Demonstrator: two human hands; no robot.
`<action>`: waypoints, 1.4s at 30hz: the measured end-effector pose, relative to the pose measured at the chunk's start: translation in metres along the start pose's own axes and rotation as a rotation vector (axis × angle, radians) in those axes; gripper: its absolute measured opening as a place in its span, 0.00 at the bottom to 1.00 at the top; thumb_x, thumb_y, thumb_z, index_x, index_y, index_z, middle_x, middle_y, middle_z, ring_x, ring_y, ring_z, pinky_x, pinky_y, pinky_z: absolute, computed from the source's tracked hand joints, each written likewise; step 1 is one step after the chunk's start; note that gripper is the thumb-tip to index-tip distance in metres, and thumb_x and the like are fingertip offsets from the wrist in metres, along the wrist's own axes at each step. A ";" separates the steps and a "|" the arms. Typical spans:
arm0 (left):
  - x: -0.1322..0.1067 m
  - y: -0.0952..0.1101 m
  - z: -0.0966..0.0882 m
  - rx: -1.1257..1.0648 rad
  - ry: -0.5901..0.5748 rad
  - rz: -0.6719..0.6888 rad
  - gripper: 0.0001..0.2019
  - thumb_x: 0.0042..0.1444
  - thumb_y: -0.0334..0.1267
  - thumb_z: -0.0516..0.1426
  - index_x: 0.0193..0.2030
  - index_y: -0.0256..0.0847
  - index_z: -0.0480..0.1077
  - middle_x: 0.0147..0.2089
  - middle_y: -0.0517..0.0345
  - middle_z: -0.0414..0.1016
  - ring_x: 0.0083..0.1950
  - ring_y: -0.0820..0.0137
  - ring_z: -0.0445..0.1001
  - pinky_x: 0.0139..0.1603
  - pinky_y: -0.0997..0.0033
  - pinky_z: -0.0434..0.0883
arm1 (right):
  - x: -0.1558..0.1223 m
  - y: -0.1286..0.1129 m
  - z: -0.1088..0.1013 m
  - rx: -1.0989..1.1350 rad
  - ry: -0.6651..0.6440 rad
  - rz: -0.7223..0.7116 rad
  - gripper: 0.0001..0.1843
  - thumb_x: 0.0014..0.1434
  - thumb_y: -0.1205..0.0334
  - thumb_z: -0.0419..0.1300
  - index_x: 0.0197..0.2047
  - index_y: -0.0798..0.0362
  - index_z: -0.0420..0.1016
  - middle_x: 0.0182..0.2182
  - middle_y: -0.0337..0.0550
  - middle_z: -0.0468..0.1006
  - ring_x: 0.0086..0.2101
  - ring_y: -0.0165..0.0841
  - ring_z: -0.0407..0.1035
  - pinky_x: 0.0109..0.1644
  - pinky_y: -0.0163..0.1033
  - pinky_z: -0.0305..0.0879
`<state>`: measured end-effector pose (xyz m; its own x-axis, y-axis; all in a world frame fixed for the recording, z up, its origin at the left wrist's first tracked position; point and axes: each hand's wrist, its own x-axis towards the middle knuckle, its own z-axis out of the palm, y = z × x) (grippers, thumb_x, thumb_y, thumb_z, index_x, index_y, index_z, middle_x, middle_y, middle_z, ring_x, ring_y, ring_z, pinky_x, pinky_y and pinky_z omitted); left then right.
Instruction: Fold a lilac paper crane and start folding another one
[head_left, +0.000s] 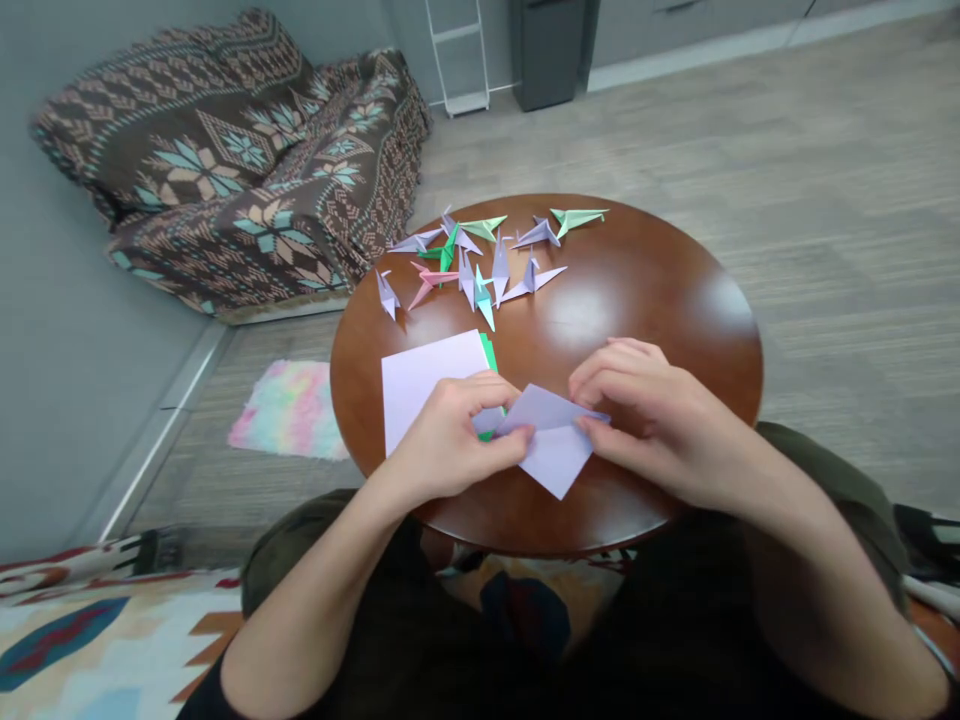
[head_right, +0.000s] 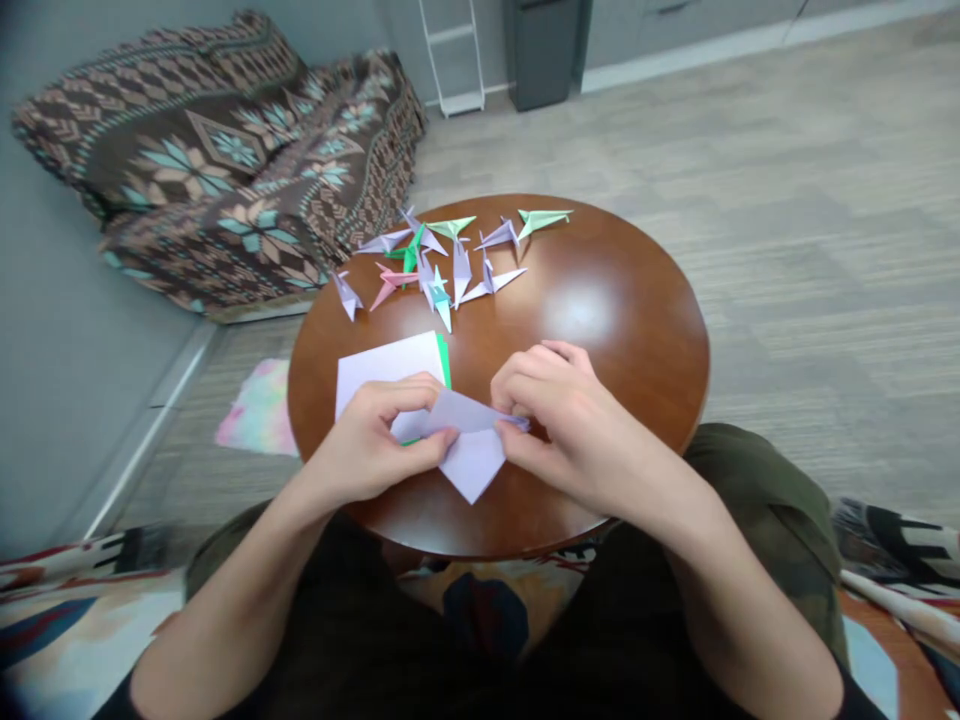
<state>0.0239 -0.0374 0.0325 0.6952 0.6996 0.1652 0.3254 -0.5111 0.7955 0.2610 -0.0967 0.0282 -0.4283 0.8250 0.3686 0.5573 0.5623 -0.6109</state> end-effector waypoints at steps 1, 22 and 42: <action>0.000 -0.001 -0.003 0.003 -0.012 0.007 0.03 0.57 0.28 0.62 0.33 0.37 0.77 0.34 0.58 0.78 0.37 0.70 0.75 0.42 0.70 0.69 | 0.000 0.001 -0.001 0.000 -0.004 -0.004 0.08 0.65 0.73 0.59 0.39 0.50 0.66 0.39 0.41 0.77 0.40 0.36 0.70 0.60 0.51 0.56; 0.001 -0.009 0.008 0.062 0.049 0.188 0.03 0.54 0.29 0.61 0.35 0.37 0.77 0.35 0.54 0.82 0.39 0.65 0.76 0.43 0.63 0.72 | 0.002 0.003 0.004 -0.042 -0.023 -0.021 0.07 0.68 0.69 0.59 0.39 0.50 0.65 0.39 0.41 0.76 0.41 0.37 0.71 0.56 0.51 0.59; 0.002 -0.012 0.010 -0.013 -0.004 0.133 0.04 0.58 0.30 0.61 0.37 0.37 0.78 0.37 0.54 0.83 0.39 0.66 0.78 0.43 0.65 0.73 | 0.004 -0.003 0.017 -0.032 -0.058 0.040 0.07 0.68 0.69 0.59 0.38 0.49 0.66 0.38 0.39 0.77 0.40 0.36 0.70 0.66 0.57 0.52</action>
<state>0.0277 -0.0355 0.0173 0.7343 0.6241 0.2669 0.2224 -0.5927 0.7741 0.2459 -0.0954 0.0197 -0.4452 0.8426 0.3030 0.5968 0.5315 -0.6012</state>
